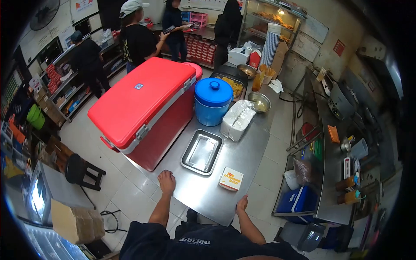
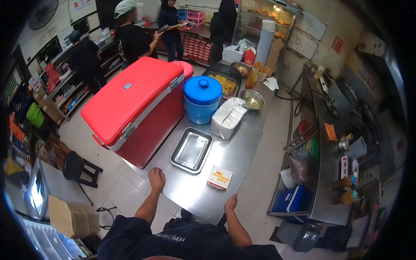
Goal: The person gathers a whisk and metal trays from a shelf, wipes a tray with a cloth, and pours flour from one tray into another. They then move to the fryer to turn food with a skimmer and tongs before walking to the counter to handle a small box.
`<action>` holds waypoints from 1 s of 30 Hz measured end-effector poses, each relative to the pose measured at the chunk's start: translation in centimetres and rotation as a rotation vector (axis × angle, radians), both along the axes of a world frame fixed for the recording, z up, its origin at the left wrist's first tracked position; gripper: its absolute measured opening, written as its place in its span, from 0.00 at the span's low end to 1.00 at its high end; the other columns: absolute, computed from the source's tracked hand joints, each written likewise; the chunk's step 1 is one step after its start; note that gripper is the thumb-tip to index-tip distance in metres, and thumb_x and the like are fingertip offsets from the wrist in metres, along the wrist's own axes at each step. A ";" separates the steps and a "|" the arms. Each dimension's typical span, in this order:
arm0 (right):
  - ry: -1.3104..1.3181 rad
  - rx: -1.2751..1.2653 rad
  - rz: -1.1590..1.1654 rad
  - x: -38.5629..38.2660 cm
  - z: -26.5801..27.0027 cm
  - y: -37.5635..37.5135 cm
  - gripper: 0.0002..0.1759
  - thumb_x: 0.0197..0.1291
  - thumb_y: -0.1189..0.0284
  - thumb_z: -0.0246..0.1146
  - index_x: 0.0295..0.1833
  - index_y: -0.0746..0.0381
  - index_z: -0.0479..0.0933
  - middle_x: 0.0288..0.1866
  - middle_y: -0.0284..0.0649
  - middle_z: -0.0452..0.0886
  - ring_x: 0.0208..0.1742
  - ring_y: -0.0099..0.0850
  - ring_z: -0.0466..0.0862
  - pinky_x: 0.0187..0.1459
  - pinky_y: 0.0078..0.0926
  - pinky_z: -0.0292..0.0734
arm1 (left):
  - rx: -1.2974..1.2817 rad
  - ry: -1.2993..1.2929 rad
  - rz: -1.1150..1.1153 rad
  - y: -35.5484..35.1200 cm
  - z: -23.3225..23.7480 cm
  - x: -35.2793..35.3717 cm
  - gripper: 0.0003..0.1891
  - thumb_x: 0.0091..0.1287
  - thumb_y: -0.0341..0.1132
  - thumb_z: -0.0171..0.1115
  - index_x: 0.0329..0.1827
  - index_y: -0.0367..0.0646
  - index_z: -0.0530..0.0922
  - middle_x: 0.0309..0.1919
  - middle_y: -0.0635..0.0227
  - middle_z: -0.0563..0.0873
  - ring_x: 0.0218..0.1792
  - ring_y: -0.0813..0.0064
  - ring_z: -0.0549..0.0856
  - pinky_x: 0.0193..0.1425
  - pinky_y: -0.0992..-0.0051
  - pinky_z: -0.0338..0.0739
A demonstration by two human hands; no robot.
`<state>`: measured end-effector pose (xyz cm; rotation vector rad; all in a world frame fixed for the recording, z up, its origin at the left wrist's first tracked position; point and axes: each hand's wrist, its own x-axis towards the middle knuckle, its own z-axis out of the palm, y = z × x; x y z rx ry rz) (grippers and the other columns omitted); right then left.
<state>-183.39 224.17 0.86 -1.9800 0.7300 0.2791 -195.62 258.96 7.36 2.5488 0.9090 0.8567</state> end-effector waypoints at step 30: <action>0.009 -0.274 0.041 -0.3 3.6 1.3 0.31 0.57 0.51 0.33 0.41 0.65 0.71 0.41 0.55 0.73 0.46 0.51 0.70 0.49 0.41 0.63 | 0.047 0.119 -0.031 0.0 0.5 0.9 0.07 0.48 0.27 0.49 0.31 0.40 0.68 0.34 0.62 0.70 0.41 0.62 0.69 0.46 0.64 0.59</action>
